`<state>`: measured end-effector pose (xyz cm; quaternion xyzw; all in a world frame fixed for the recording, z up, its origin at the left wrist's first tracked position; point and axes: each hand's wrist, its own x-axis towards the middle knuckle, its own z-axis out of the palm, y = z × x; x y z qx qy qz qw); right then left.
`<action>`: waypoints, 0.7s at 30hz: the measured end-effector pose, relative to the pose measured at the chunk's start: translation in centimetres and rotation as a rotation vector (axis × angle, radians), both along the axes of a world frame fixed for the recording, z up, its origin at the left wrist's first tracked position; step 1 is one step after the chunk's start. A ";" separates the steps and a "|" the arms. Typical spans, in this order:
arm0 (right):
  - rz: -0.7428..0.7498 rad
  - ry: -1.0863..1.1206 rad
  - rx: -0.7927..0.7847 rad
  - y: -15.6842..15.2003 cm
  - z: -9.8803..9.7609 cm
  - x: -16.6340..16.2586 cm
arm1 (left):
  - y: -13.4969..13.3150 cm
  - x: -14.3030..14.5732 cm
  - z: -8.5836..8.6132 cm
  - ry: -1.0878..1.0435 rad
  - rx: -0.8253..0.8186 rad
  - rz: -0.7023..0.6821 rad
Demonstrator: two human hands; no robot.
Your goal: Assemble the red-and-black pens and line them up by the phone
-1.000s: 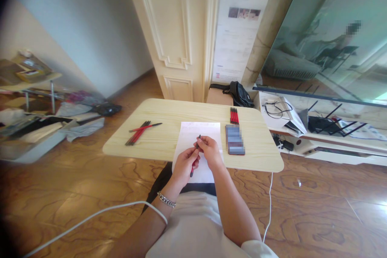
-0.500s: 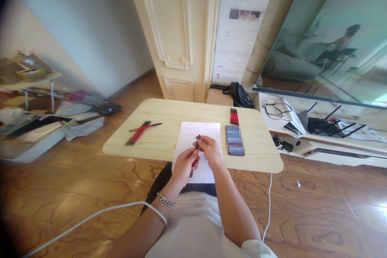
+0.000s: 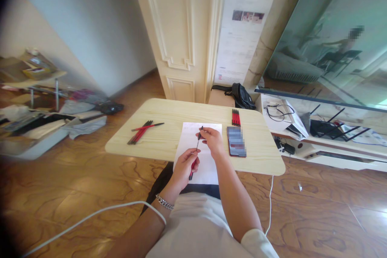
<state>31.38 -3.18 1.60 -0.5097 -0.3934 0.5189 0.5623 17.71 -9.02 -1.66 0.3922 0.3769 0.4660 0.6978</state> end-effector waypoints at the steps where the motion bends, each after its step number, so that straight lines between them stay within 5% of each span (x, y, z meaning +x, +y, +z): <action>1: -0.027 0.009 0.003 0.6 0.1 0.2 | 0.0 -0.1 -0.1 0.001 -0.002 -0.002; 5: -0.105 -0.092 0.010 3.0 -0.5 0.4 | -0.1 -0.7 -0.2 -0.002 -0.001 0.030; 12: -0.130 -0.675 -0.028 3.3 -3.0 -2.0 | 0.3 -1.3 0.0 -0.017 -0.025 0.073; 21: 0.002 -1.235 -0.133 2.5 -2.5 -4.3 | 0.4 -1.2 0.0 -0.022 0.002 0.091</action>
